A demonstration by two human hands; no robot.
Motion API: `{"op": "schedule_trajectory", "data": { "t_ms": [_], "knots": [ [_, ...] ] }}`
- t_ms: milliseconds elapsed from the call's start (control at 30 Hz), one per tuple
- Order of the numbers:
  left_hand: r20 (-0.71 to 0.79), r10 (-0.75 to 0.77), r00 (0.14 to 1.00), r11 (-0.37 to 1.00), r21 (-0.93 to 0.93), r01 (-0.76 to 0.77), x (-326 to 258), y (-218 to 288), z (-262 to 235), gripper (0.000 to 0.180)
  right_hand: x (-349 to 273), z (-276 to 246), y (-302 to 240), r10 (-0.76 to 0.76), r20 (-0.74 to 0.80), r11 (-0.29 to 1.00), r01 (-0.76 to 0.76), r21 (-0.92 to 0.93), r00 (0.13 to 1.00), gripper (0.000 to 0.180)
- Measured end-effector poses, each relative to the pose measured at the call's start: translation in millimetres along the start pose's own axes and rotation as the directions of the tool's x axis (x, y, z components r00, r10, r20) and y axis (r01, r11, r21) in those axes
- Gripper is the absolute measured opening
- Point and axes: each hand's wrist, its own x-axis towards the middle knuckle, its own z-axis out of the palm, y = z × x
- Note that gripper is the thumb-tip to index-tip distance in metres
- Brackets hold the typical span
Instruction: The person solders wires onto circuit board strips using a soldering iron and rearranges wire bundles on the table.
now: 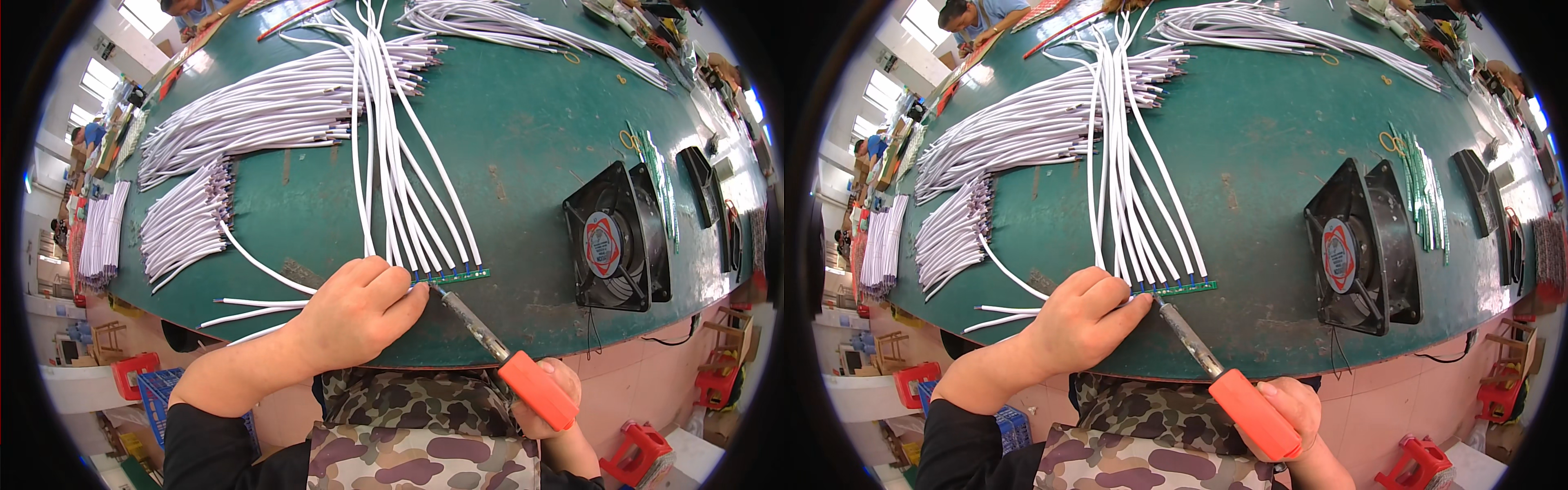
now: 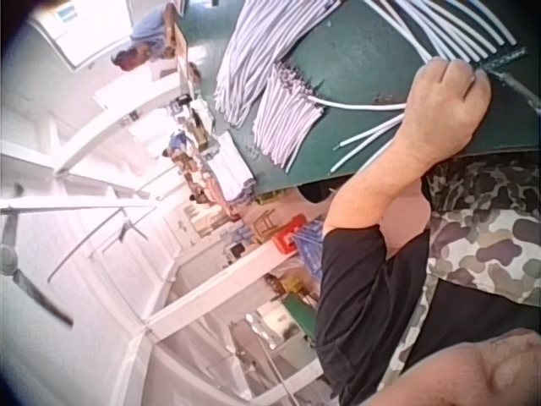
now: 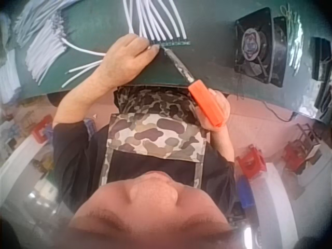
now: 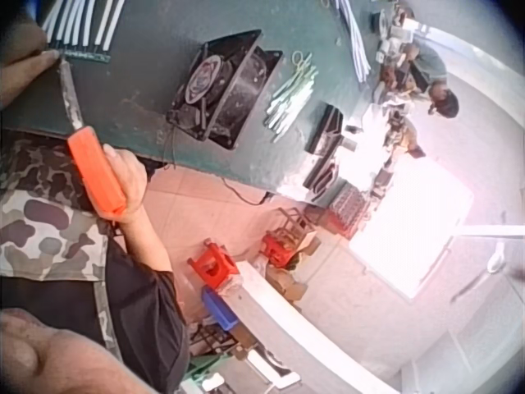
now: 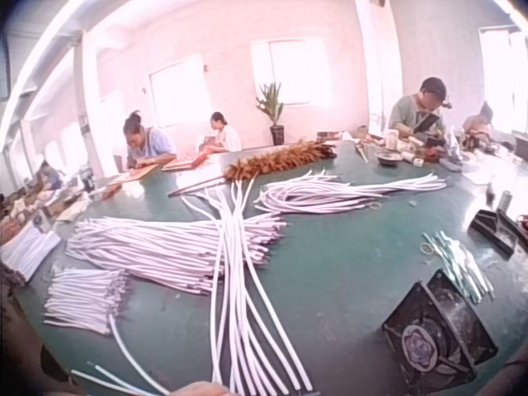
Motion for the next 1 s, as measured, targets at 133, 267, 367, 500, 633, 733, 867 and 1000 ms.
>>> {"op": "schedule_trajectory", "data": {
  "t_ms": [133, 267, 367, 500, 633, 733, 867, 1000],
  "knots": [
    [-0.016, -0.006, 1.0, 1.0, -0.01, 0.006, -0.1, -0.3, 1.6, 0.032, -1.9, 0.6, 0.5, 0.007, -0.005, 1.0, -0.007, 0.001, 1.0, 0.038],
    [-0.018, -0.011, 1.0, 1.0, -0.006, 0.01, 0.9, 1.4, 0.5, 0.031, -3.3, -0.2, 1.5, -0.012, 0.005, 1.0, 0.012, 0.019, 1.0, 0.039],
    [-0.018, -0.014, 1.0, 1.0, -0.008, 0.014, 1.4, -0.4, 0.9, 0.031, -2.3, 0.9, 2.7, -0.018, 0.004, 1.0, 0.018, 0.016, 1.0, 0.04],
    [-0.02, -0.014, 1.0, 1.0, -0.001, 0.014, 0.8, -0.8, 2.4, 0.031, -3.7, 1.5, 3.8, -0.022, 0.004, 1.0, 0.022, 0.008, 1.0, 0.041],
    [-0.014, -0.02, 1.0, 1.0, -0.001, 0.02, 1.4, 0.4, 1.7, 0.032, -1.7, 1.5, 3.8, -0.038, 0.001, 0.999, 0.038, 0.001, 0.999, 0.042],
    [-0.011, -0.021, 1.0, 1.0, -0.007, 0.021, 1.9, 0.4, 1.5, 0.032, 1.1, 1.2, 2.4, -0.03, -0.005, 0.999, 0.03, 0.039, 1.0, 0.043],
    [-0.005, -0.025, 1.0, 1.0, -0.008, 0.025, 2.0, 1.0, 1.2, 0.032, 1.8, 1.2, 2.8, -0.042, -0.006, 0.998, 0.043, 0.038, 0.999, 0.044],
    [-0.006, -0.023, 1.0, 1.0, -0.005, 0.023, 1.1, 0.7, 1.5, 0.032, 3.2, 2.1, -1.2, 0.008, -0.028, 1.0, -0.008, 0.001, 1.0, 0.033]
  ]
}}
